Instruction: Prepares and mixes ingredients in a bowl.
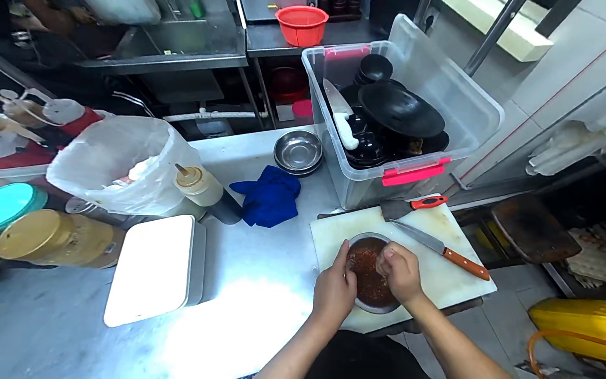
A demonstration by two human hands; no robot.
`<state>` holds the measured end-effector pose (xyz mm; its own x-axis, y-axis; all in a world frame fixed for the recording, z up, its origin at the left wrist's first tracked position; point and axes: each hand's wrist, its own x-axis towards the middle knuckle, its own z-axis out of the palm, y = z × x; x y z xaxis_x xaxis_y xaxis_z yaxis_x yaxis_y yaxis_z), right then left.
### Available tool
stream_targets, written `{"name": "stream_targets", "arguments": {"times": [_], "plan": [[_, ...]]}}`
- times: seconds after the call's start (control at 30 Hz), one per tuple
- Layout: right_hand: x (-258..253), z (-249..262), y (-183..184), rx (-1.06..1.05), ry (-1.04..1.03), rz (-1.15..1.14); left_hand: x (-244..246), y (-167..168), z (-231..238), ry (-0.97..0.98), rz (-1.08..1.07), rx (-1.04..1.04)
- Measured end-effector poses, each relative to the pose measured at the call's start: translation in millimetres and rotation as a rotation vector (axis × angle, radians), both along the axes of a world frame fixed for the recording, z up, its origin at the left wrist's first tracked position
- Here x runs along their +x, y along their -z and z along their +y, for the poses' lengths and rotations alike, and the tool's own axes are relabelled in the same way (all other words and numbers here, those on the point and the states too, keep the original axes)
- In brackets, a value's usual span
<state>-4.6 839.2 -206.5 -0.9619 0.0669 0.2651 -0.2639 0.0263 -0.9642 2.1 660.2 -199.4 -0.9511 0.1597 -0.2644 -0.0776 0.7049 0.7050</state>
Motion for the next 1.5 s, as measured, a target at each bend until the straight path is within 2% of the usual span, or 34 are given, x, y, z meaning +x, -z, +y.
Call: {"name": "stream_targets", "arguments": {"times": [0.13,0.27,0.4,0.5,0.67,0.77,0.83,0.93,1.03,1.1,1.2,1.3,1.37,1.47,1.5], "plan": [[0.3,6.1,-32.6,-0.016,0.03,0.087,-1.8,2.4,-3.4,-0.014,-0.039,-0.001],[0.6,2.8,0.4,-0.058,0.052,-0.027,-0.2,-3.9,0.7,0.001,-0.023,-0.004],[2.4,2.9,-30.4,-0.112,0.03,0.072,-2.4,-1.5,-1.5,-0.008,-0.03,0.0],[7.9,-4.7,0.7,-0.032,-0.009,-0.007,-0.4,-0.3,-2.0,-0.004,-0.02,0.0],[-5.9,-4.3,-28.8,-0.114,-0.001,0.074,-2.5,-0.3,-3.1,-0.009,-0.038,-0.006],[-3.5,-5.4,-0.1,-0.034,-0.062,-0.059,-2.3,-0.3,-2.9,-0.009,-0.035,-0.005],[-7.0,-6.0,-11.5,-0.032,-0.098,-0.08,-1.1,-1.5,-4.3,-0.016,-0.056,-0.001],[-13.9,-5.3,-33.5,-0.075,-0.064,0.067,-3.4,-1.7,-4.8,-0.024,-0.055,-0.006],[-7.5,-9.4,0.9,0.007,-0.087,-0.036,0.3,0.0,-3.4,-0.021,-0.051,-0.006],[-13.3,-8.7,-9.4,-0.006,-0.101,-0.032,-1.0,-1.5,-4.2,-0.019,-0.063,-0.004],[-19.6,-6.4,-36.4,-0.067,-0.083,0.091,-1.2,-1.0,-3.7,-0.026,-0.077,-0.009],[-8.4,-12.4,1.7,0.02,-0.115,-0.028,1.6,1.4,-4.4,-0.027,-0.062,-0.008],[-8.8,-12.5,-3.2,-0.014,-0.134,-0.043,0.6,0.7,-3.7,-0.027,-0.061,-0.003],[-6.4,-11.7,-28.8,-0.099,-0.132,0.071,0.8,-1.0,-3.5,-0.03,-0.078,-0.005],[-1.4,-12.1,-22.1,-0.078,-0.141,0.072,3.2,-0.4,-3.5,-0.032,-0.086,-0.003]]}}
